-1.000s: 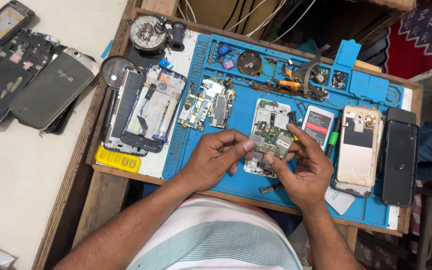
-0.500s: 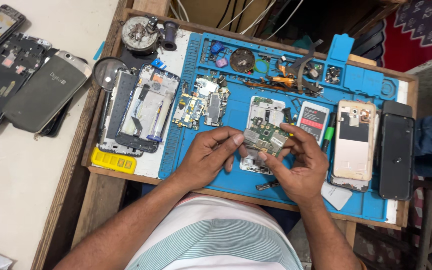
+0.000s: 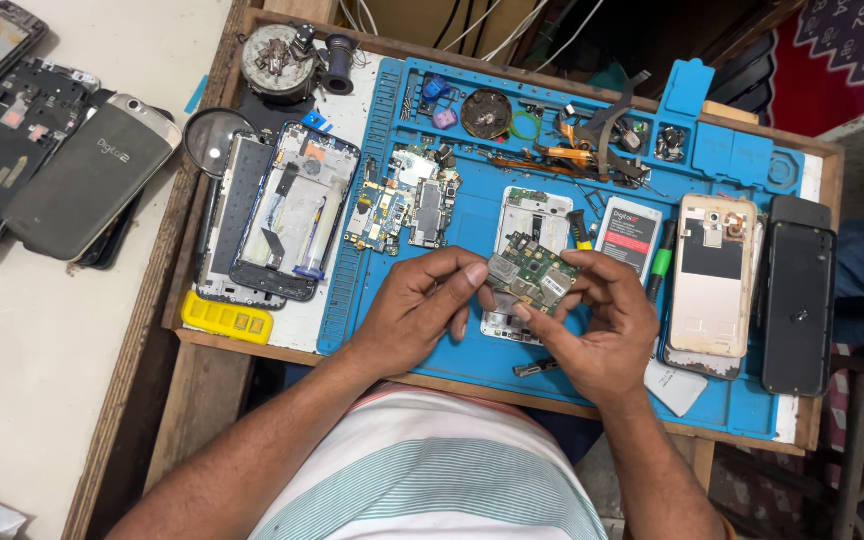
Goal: The person uses a yellow-handled screwdriver to remove screws from a smartphone motherboard and then detaches a small circuit board. The person then picks up a white smartphone casing and places it on the workbench.
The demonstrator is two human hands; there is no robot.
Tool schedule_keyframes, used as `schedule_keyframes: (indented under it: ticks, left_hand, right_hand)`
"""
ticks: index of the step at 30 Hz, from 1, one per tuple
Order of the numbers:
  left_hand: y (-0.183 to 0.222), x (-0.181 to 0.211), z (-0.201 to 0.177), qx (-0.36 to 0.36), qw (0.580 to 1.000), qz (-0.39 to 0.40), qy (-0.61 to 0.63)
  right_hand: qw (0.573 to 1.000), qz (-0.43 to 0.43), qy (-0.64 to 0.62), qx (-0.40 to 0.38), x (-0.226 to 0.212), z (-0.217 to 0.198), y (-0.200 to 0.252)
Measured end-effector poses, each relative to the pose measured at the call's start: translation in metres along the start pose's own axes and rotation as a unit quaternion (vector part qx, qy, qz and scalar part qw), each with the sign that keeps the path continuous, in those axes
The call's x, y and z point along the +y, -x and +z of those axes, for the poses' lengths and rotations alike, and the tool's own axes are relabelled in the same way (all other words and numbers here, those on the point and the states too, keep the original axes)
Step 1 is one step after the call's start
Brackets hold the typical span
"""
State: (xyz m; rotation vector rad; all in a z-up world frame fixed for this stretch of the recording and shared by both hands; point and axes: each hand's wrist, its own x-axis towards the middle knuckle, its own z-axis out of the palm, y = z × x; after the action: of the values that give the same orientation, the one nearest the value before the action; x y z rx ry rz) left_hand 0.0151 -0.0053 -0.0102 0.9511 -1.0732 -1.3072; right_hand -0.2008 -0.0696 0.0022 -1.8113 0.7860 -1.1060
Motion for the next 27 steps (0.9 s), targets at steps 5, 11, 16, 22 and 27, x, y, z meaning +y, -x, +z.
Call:
schedule_keyframes:
  ticks: [5, 11, 16, 22, 27]
  left_hand:
    - [0.0, -0.001, -0.001, -0.001, 1.0, 0.006, -0.007]
    - [0.0, -0.002, -0.001, 0.004, 1.0, 0.002, -0.023]
    - [-0.001, 0.0, -0.002, 0.019, 1.0, -0.009, 0.01]
    - [0.001, 0.007, 0.006, 0.08, 0.99, -0.005, -0.117]
    - [0.001, 0.013, 0.007, 0.023, 0.999, 0.014, -0.039]
  right_hand:
    - [1.0, -0.002, -0.001, -0.004, 0.0, 0.0, 0.0]
    - [1.0, -0.008, 0.017, -0.007, -0.001, 0.0, -0.001]
    - [0.999, -0.04, 0.02, -0.016, 0.0, 0.0, 0.001]
    - [1.0, 0.008, -0.007, -0.003, 0.012, -0.007, 0.009]
    - [0.989, 0.056, -0.133, 0.017, 0.021, -0.007, 0.009]
